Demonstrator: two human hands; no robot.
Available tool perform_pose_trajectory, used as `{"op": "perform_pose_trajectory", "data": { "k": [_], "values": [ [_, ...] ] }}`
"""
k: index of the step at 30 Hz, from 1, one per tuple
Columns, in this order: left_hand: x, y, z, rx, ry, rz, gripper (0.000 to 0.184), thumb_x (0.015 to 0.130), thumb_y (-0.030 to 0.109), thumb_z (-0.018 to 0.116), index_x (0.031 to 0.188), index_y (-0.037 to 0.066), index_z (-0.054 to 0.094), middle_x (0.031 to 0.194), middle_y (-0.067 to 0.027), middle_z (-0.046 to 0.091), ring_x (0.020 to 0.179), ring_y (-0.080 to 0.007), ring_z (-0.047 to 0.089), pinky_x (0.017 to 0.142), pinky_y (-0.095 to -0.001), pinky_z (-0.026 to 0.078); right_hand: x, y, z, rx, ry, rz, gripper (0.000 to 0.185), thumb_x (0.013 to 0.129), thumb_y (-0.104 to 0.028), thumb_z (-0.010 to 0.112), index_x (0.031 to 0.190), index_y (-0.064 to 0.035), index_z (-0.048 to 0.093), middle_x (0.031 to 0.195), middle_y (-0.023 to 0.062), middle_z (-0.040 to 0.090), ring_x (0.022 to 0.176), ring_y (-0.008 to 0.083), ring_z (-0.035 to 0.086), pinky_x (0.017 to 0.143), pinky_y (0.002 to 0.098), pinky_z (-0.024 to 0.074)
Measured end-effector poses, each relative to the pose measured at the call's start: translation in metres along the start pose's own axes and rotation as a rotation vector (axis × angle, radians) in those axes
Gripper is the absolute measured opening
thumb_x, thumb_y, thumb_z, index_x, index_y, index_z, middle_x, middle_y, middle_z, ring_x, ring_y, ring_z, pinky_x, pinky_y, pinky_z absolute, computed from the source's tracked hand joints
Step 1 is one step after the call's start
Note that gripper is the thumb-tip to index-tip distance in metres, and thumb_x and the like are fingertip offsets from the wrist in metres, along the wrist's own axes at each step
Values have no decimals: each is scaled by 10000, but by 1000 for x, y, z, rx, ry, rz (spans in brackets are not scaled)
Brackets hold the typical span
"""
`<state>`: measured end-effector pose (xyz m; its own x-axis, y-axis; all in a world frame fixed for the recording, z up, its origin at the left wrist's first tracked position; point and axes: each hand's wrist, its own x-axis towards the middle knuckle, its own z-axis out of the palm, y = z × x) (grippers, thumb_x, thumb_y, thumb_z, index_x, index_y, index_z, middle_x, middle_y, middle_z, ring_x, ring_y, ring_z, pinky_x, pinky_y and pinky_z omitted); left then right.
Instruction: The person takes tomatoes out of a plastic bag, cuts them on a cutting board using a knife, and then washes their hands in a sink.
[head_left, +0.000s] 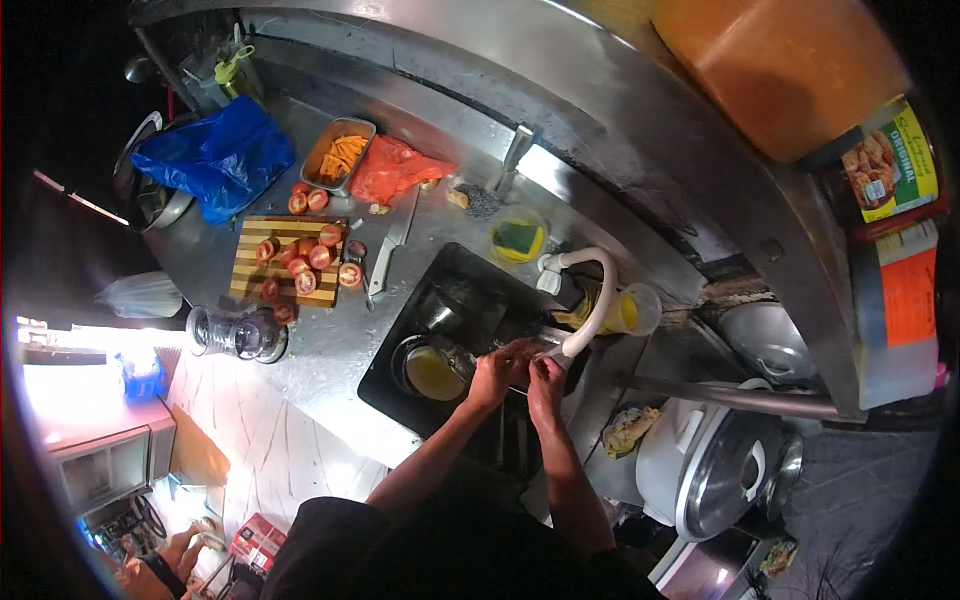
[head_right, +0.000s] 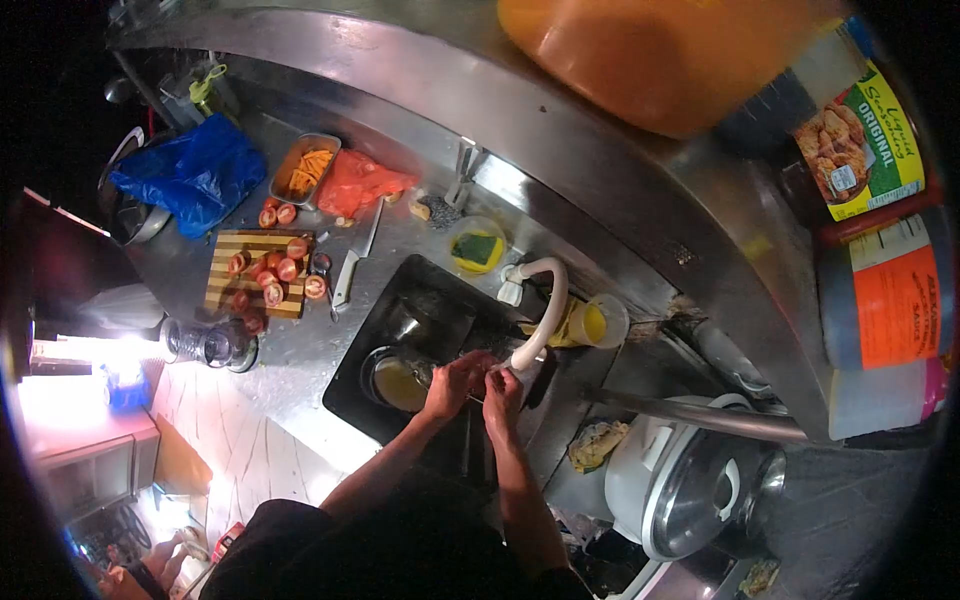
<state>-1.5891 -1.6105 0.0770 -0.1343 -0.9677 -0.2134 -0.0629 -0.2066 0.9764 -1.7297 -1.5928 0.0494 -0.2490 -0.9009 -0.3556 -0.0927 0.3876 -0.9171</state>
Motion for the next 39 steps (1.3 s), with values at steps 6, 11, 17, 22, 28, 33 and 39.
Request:
{"op": "perform_pose_trajectory", "data": {
  "k": [6, 11, 17, 22, 28, 33, 39],
  "values": [
    [-1, 2, 5, -99, 76, -26, 345, 1054, 153, 589, 1364, 9, 640, 1128, -115, 776, 1020, -133, 717, 902, -332, 573, -12, -29, 14, -26, 84, -1, 234, 1050, -138, 555, 1118, 50, 676, 1020, 122, 715, 991, 204, 666, 884, 351, 522],
    [1, -10, 13, -183, 87, -45, 352, 1071, 163, 566, 1377, 3, 638, 1146, -95, 771, 1061, -105, 678, 940, -317, 546, -8, -19, 16, 20, 116, -50, 253, 1048, -142, 554, 1101, 69, 683, 1033, 145, 728, 990, 213, 673, 892, 357, 517],
    [1, 0, 8, -200, 66, -86, 375, 1065, 139, 586, 1409, -7, 621, 1195, -78, 758, 1085, -112, 665, 975, -317, 531, 0, -6, 5, -20, 16, -5, 253, 1056, -183, 601, 1125, 36, 707, 1081, 99, 727, 1001, 177, 667, 910, 330, 516],
    [3, -9, 10, -303, 97, -85, 406, 1082, 203, 592, 1430, -6, 605, 1239, -86, 744, 1128, -143, 667, 1018, -324, 517, 4, -6, 3, -25, -13, -51, 293, 1023, -228, 707, 1207, -1, 715, 1138, 29, 722, 1041, 115, 648, 919, 291, 519],
    [19, -99, 42, -725, 131, -241, 333, 1095, 248, 586, 1260, -14, 709, 1052, -47, 757, 939, -118, 662, 840, -336, 554, 11, -17, 8, 250, -124, 168, 474, 933, -308, 822, 1255, 9, 678, 1265, 87, 694, 1146, 171, 648, 975, 326, 518],
    [7, -100, 33, -450, 70, -49, 378, 1069, 221, 556, 1384, 31, 646, 1107, -118, 762, 955, -184, 700, 845, -382, 564, 12, -3, 21, -222, 166, 172, 535, 1043, -482, 605, 1273, -3, 663, 1156, 118, 729, 1040, 251, 687, 918, 409, 539],
    [-5, -35, 3, -95, 46, -111, 413, 1053, 289, 606, 1376, 35, 640, 1193, -183, 747, 1096, -271, 725, 939, -414, 565, 42, 33, 20, -272, 19, 65, 611, 1084, -579, 435, 1118, 5, 612, 1034, 128, 655, 963, 247, 612, 837, 391, 486]
  ]
}}
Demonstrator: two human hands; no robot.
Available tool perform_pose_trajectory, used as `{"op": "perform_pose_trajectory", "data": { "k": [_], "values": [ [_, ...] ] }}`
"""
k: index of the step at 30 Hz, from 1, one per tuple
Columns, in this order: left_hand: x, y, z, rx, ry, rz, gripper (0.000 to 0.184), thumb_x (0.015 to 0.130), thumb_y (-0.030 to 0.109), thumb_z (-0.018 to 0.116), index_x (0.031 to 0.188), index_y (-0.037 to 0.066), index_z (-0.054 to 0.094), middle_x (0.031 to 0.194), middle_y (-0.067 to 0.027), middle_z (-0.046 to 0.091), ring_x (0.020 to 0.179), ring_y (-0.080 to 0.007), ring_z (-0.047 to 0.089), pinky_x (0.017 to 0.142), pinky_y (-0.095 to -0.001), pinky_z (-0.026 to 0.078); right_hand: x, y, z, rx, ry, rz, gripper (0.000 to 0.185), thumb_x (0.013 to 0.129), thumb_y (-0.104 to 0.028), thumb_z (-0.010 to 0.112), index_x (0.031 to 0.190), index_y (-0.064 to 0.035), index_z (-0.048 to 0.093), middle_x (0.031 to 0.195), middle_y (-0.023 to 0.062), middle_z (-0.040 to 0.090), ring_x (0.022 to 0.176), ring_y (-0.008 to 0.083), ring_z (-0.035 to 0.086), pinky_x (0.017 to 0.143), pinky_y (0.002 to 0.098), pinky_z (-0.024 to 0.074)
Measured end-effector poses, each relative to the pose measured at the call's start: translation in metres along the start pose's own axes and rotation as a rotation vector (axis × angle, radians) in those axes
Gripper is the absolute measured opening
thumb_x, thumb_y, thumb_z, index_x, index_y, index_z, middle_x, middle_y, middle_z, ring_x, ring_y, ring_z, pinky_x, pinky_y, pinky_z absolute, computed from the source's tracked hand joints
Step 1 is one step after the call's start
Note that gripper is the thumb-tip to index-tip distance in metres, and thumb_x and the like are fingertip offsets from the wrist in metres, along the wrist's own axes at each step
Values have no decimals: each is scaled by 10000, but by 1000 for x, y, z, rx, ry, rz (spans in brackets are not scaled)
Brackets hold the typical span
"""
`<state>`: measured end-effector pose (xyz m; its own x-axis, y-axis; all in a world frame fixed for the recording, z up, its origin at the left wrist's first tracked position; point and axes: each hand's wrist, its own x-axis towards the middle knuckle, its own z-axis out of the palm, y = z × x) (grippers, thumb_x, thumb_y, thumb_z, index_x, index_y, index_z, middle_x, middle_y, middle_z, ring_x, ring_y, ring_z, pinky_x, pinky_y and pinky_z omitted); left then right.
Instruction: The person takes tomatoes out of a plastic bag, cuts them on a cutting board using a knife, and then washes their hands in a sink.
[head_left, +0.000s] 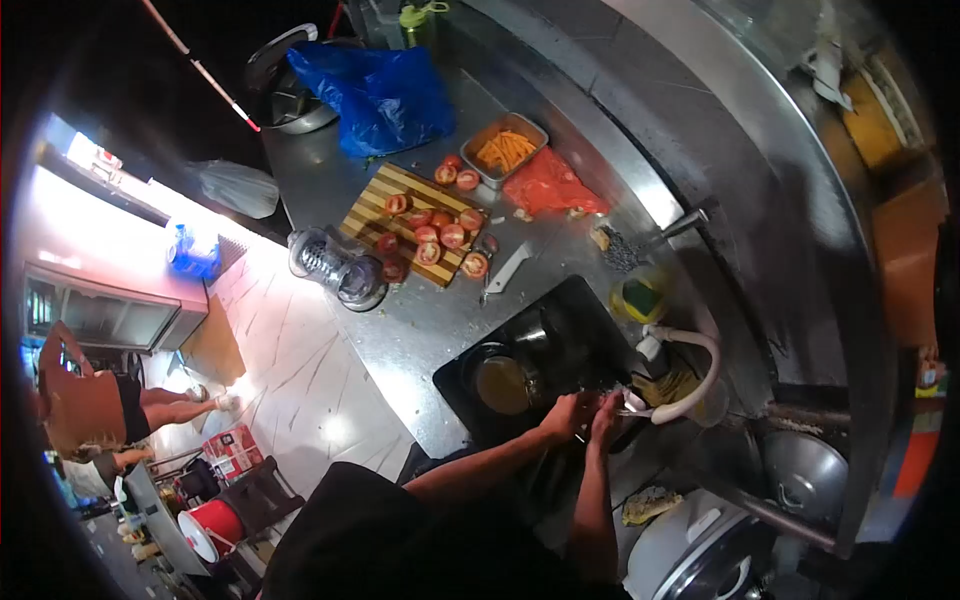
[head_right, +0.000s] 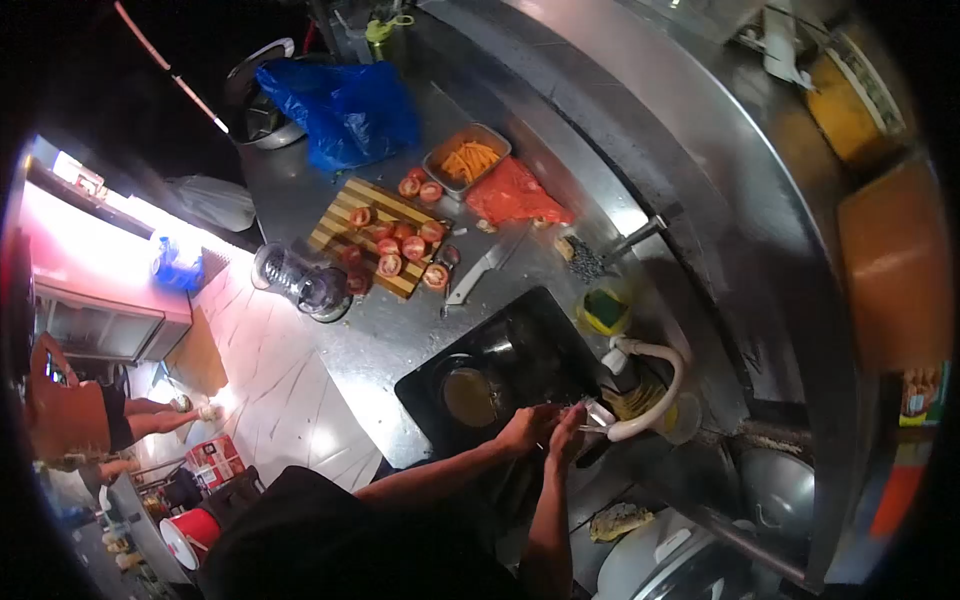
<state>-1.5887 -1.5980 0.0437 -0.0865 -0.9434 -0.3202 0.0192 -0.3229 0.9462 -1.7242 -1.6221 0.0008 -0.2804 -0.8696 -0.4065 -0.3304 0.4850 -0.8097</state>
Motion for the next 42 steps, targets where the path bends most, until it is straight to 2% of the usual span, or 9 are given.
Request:
{"op": "perform_pose_trajectory", "data": {
  "k": [4, 8, 13, 17, 20, 24, 28, 32, 42],
  "values": [
    [-9, 29, -28, -299, 211, 29, 247, 984, 133, 678, 1188, 1, 718, 1082, -155, 763, 1034, -272, 735, 893, -413, 574, 36, 21, -1, 43, -96, -228, 579, 1082, -542, 481, 1202, 3, 636, 1113, 123, 683, 1042, 288, 643, 911, 409, 508],
    [27, 10, -133, -360, 468, 236, 100, 918, -1, 668, 1004, -2, 719, 980, -133, 753, 945, -244, 707, 846, -354, 546, 19, -59, 6, 422, -63, 94, 268, 1030, -348, 656, 1041, -82, 690, 737, 6, 623, 516, 91, 557, 406, 258, 385],
    [69, -27, -355, 383, 1132, 464, 195, 1020, 172, 694, 1111, 3, 657, 915, -64, 684, 811, -202, 644, 735, -349, 517, 37, -10, 27, 271, -94, 248, 446, 1004, -467, 653, 705, -153, 548, 525, 2, 503, 383, 136, 464, 394, 302, 330],
    [87, 36, -457, -59, 1266, 429, 317, 984, 180, 727, 1223, -18, 663, 992, -147, 733, 822, -243, 715, 736, -359, 557, 25, -12, 33, 264, -336, 238, 373, 1015, -413, 636, 809, -102, 625, 662, 46, 640, 499, 157, 580, 481, 330, 443],
    [98, 55, -494, 450, 1476, 41, 305, 945, 150, 721, 1187, -31, 687, 972, -147, 761, 893, -280, 720, 864, -410, 562, 40, 22, 42, 563, -369, 197, 307, 1006, -275, 651, 1175, -19, 672, 895, 116, 744, 569, 166, 659, 499, 275, 476],
    [118, 40, -508, 1131, 1589, -60, 344, 916, 192, 719, 1196, -3, 679, 1065, -194, 717, 1011, -373, 681, 887, -485, 531, 31, 1, 16, 446, -315, 168, 289, 985, -331, 692, 942, -46, 687, 829, 110, 725, 456, 131, 565, 386, 271, 381],
    [89, 98, -400, 1118, 1436, 385, 302, 936, 187, 681, 1195, 34, 667, 1177, -195, 651, 1102, -396, 609, 892, -507, 486, 18, -16, -5, 450, -336, 301, 443, 986, -436, 678, 700, -127, 541, 622, 41, 610, 448, 122, 541, 383, 267, 375],
    [65, 54, -299, 1113, 613, 258, 405, 952, 161, 640, 1342, 70, 583, 1317, -181, 577, 1180, -400, 560, 958, -504, 466, 10, -17, -6, 287, -208, 325, 475, 980, -526, 676, 722, -151, 540, 653, 30, 631, 513, 116, 568, 461, 264, 420],
    [56, 55, -249, 940, 571, 555, 373, 842, -1, 641, 1215, -1, 650, 1205, -184, 658, 1174, -386, 604, 1043, -484, 468, 6, -44, -10, 479, -320, 272, 332, 971, -398, 741, 1111, -102, 687, 839, 65, 737, 561, 102, 614, 484, 235, 444]
  ]
}}
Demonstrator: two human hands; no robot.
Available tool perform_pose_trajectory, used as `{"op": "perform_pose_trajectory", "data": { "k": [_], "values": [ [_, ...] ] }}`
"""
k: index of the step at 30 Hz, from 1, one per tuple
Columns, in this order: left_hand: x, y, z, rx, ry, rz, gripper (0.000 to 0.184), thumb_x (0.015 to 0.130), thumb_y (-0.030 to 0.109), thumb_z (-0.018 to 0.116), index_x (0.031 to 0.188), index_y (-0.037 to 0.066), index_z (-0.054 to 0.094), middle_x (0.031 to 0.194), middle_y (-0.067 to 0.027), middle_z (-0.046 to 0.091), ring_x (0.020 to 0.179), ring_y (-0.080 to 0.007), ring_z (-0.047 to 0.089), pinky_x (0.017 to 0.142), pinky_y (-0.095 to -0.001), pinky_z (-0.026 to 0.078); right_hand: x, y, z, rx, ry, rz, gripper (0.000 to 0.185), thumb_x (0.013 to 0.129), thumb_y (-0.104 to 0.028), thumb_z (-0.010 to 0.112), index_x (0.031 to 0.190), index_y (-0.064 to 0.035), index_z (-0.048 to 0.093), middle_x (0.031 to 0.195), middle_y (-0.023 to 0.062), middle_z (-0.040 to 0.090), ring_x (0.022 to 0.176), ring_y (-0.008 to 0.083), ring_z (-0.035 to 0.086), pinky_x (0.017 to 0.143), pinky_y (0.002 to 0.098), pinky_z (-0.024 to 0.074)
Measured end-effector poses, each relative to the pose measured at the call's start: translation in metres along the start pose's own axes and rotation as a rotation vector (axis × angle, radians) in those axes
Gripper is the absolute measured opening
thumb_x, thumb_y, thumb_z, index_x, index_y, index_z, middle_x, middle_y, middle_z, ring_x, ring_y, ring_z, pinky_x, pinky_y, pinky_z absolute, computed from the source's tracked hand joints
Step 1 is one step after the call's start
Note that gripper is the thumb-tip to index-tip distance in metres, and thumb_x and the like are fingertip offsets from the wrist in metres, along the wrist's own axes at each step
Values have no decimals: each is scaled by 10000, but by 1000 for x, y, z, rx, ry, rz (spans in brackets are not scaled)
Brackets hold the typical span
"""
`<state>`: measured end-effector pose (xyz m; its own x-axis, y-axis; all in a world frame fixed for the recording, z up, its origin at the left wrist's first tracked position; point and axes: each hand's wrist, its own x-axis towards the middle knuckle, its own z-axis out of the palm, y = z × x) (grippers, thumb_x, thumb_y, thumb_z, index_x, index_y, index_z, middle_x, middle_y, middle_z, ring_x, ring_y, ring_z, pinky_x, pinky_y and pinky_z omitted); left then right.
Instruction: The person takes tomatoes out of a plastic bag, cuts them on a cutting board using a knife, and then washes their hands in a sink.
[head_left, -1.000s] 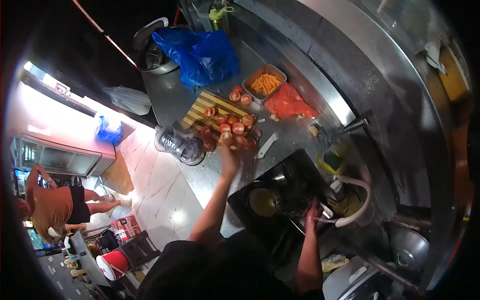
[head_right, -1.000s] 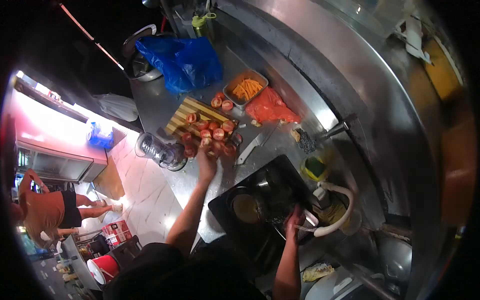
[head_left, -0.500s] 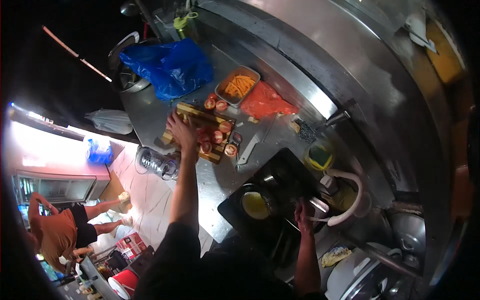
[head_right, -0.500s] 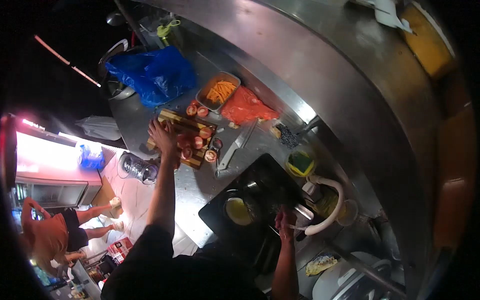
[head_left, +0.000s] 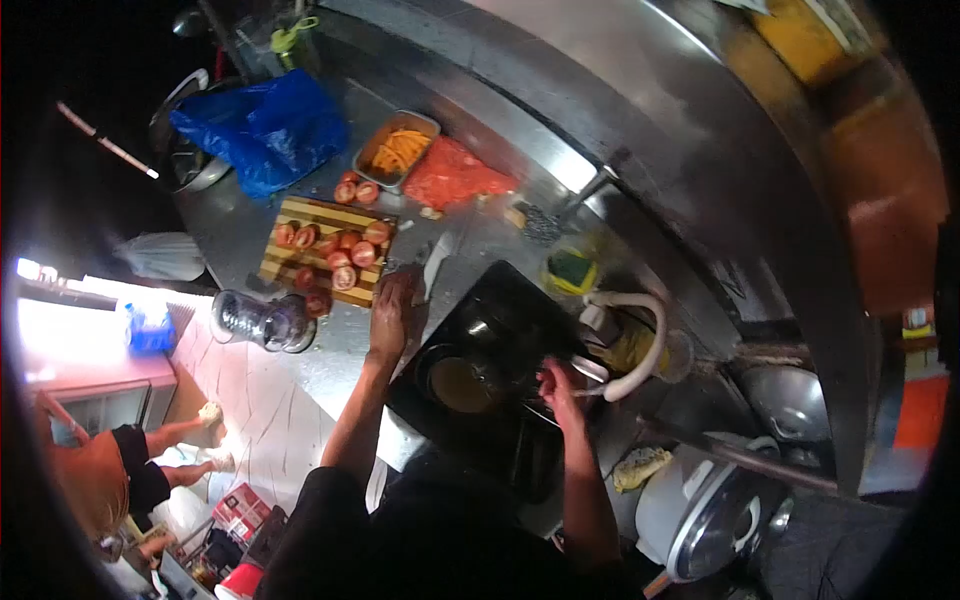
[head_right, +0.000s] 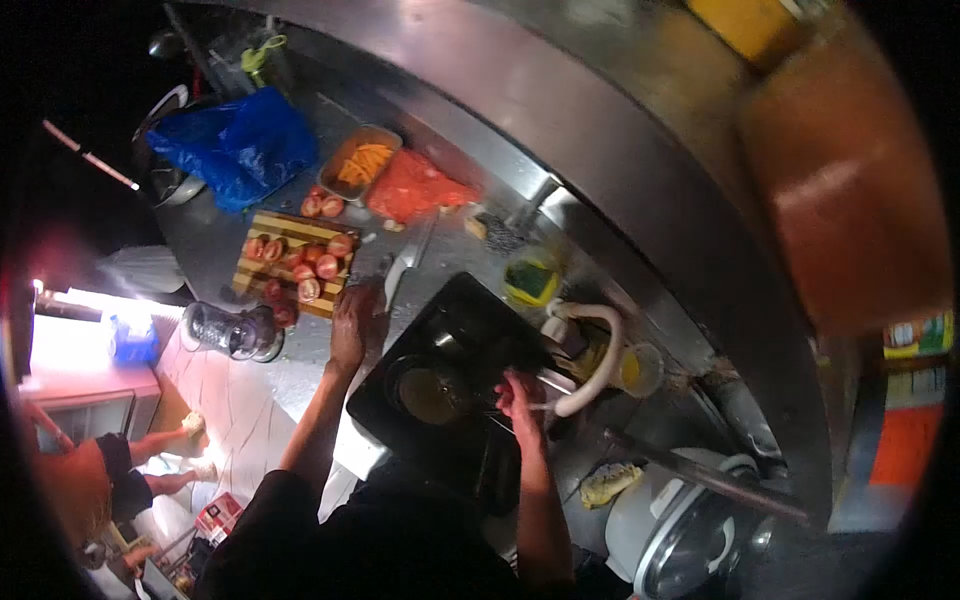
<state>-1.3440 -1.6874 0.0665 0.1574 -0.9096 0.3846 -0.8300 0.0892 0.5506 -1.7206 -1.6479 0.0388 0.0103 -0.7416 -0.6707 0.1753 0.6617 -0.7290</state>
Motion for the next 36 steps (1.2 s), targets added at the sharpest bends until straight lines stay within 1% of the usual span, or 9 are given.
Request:
{"op": "perform_pose_trajectory", "data": {
  "k": [3, 5, 6, 8, 10, 16, 25, 31, 36],
  "values": [
    [-26, 53, 18, -598, -85, -127, 291, 979, 78, 575, 1255, 28, 651, 1213, -180, 664, 1181, -387, 610, 1052, -476, 463, -15, -13, 14, 39, -114, 72, 373, 1035, -421, 638, 1203, -91, 680, 905, 89, 741, 661, 145, 676, 578, 244, 503],
    [-45, 95, 39, -543, -207, 193, 271, 1044, 119, 546, 1267, 15, 658, 1287, -179, 653, 1283, -388, 583, 1124, -465, 441, -35, -28, 32, 213, -163, 89, 392, 1061, -432, 580, 1215, -85, 674, 973, 89, 735, 728, 160, 689, 661, 263, 535],
    [-63, 120, 61, -975, -397, -144, 287, 1060, 140, 537, 1287, 5, 650, 1319, -179, 644, 1332, -383, 558, 1164, -462, 410, -40, -29, 37, 298, -189, 96, 404, 1073, -437, 551, 1221, -81, 672, 1007, 89, 732, 762, 168, 696, 702, 272, 550],
    [-79, 152, 78, -1223, -585, -313, 329, 1081, 166, 520, 1340, -14, 612, 1375, -184, 624, 1398, -375, 522, 1212, -466, 367, -34, -3, 27, 325, -154, -50, 393, 1085, -397, 530, 1274, -74, 650, 1070, 78, 732, 897, 190, 707, 796, 302, 570],
    [-82, 176, 82, -880, -566, 57, 383, 1090, 176, 504, 1407, -32, 554, 1424, -194, 603, 1433, -367, 498, 1228, -481, 345, -35, 12, 1, 257, -81, -78, 348, 1086, -302, 501, 1303, -67, 639, 1212, 52, 692, 1092, 166, 670, 926, 330, 558],
    [-107, 201, 112, -978, -661, -176, 506, 1122, 202, 407, 1544, -76, 388, 1533, -239, 519, 1453, -356, 478, 1214, -449, 349, -42, 56, -26, -10, 100, -361, 308, 1057, -217, 521, 1243, -7, 648, 1206, 65, 670, 1135, 202, 624, 992, 336, 487],
    [-132, 199, 127, -1150, -625, -467, 454, 1041, 94, 528, 1474, -42, 517, 1362, -211, 677, 1297, -275, 624, 1089, -393, 479, -41, 63, -18, -165, 294, -421, 241, 994, -83, 594, 1188, 41, 667, 1071, 99, 678, 1004, 174, 613, 890, 339, 493],
    [-128, 202, 129, -1202, -577, -652, 368, 1041, 65, 529, 1392, -9, 608, 1068, -77, 750, 899, -126, 680, 818, -309, 564, -45, 41, -4, -276, 307, -398, 180, 991, -106, 604, 1031, 55, 673, 927, 115, 691, 885, 186, 634, 799, 361, 503],
    [-113, 217, 106, -1092, -520, -529, 337, 1074, 85, 454, 1342, 15, 645, 984, -27, 732, 783, -83, 621, 699, -271, 527, -32, 45, -6, -443, 407, -421, 160, 977, -98, 610, 947, 46, 673, 873, 139, 696, 840, 209, 651, 761, 394, 503]
  ]
}}
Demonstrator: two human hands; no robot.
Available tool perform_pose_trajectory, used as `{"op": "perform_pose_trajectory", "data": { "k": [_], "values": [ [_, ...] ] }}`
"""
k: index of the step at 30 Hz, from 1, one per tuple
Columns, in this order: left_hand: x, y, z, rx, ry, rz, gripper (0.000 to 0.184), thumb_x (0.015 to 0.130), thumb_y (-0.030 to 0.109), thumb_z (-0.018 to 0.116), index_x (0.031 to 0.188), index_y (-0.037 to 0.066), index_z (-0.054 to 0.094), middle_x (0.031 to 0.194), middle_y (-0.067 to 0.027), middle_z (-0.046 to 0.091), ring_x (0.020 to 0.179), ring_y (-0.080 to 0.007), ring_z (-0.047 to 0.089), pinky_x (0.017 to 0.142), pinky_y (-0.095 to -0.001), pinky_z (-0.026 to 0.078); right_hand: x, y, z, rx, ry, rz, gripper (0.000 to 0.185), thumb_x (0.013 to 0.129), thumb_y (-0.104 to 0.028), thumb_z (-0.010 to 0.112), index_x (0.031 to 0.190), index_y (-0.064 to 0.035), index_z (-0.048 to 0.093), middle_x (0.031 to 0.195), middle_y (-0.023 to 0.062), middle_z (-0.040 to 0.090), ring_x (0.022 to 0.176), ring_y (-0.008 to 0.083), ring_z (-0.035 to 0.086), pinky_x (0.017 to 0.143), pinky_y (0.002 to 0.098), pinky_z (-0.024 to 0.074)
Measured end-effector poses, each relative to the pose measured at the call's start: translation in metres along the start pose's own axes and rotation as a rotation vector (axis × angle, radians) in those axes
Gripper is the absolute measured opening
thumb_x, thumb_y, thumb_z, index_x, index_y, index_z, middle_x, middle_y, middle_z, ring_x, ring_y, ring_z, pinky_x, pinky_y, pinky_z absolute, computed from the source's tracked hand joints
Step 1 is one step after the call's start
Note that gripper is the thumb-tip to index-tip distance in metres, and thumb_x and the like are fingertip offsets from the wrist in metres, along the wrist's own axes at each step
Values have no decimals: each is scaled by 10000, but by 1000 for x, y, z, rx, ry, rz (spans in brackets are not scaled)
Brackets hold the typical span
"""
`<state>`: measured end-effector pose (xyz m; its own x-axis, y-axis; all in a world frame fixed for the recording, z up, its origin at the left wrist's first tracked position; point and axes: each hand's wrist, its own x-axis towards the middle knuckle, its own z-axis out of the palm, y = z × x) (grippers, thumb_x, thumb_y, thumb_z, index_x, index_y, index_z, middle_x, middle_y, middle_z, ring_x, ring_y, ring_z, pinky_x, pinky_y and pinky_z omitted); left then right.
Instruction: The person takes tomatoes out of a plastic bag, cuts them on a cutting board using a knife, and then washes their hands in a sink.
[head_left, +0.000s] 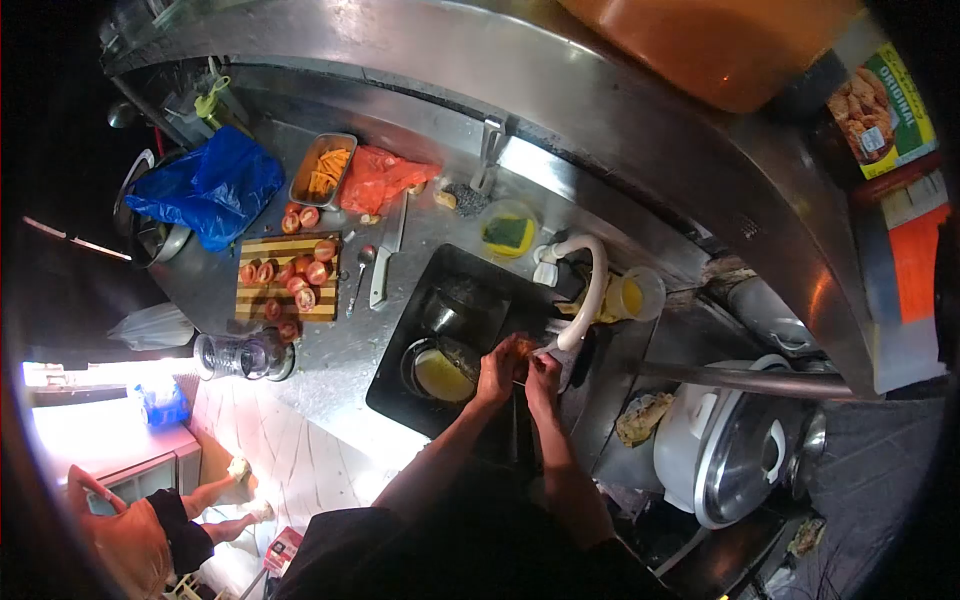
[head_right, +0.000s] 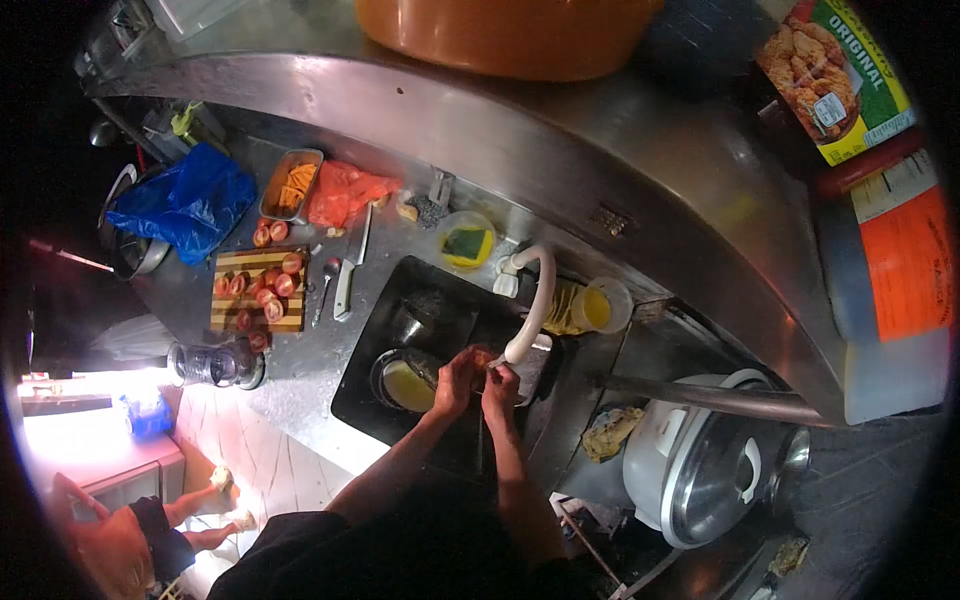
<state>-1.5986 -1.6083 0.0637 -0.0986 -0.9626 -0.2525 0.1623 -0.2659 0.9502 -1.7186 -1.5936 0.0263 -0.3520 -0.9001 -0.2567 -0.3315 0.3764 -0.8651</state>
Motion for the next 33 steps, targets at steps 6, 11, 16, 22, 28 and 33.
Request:
{"op": "perform_pose_trajectory", "data": {
  "k": [6, 11, 16, 22, 28, 33],
  "values": [
    [10, -22, -1, -72, -15, -34, 314, 1085, 138, 473, 1318, 25, 651, 964, -16, 721, 802, -98, 647, 688, -267, 522, 9, 10, -4, 10, -80, 5, 184, 979, -123, 657, 985, 57, 694, 914, 139, 718, 867, 205, 681, 753, 394, 520],
    [10, -7, -8, -272, -94, -106, 313, 1103, 231, 483, 1279, 38, 654, 1128, -52, 699, 1005, -149, 659, 828, -307, 540, 10, -35, -12, 311, -291, 122, 294, 1008, -246, 715, 1159, 5, 737, 1050, 53, 756, 918, 135, 697, 760, 311, 562],
    [19, -34, -28, -698, -306, -181, 389, 1069, 161, 554, 1442, 51, 546, 1299, -91, 670, 1165, -214, 656, 956, -356, 555, 12, -40, -15, 391, -338, 170, 292, 1038, -240, 677, 1215, -16, 737, 1094, 16, 745, 941, 106, 693, 781, 270, 586],
    [26, -20, -48, -401, -476, -153, 530, 1012, 102, 675, 1497, 40, 472, 1328, -100, 648, 1195, -216, 653, 1005, -396, 552, 9, -27, -11, 448, -331, 193, 319, 1057, -235, 625, 1216, 25, 719, 1079, 47, 743, 959, 128, 690, 837, 284, 547],
    [19, -13, -33, -304, -444, -106, 518, 1074, 168, 600, 1543, 28, 430, 1291, -104, 667, 1129, -202, 674, 991, -372, 559, 2, -44, -24, 76, -200, -74, 265, 1022, -181, 603, 1142, 29, 709, 995, 95, 738, 921, 166, 672, 828, 347, 526],
    [16, -19, -18, -219, -377, -94, 403, 1083, 174, 577, 1442, -4, 533, 1217, -104, 721, 1100, -189, 698, 961, -367, 569, 9, 4, -37, 61, -207, 31, 281, 1041, -130, 578, 1250, 16, 695, 1141, 107, 732, 1074, 190, 666, 947, 347, 514]
  ]
}}
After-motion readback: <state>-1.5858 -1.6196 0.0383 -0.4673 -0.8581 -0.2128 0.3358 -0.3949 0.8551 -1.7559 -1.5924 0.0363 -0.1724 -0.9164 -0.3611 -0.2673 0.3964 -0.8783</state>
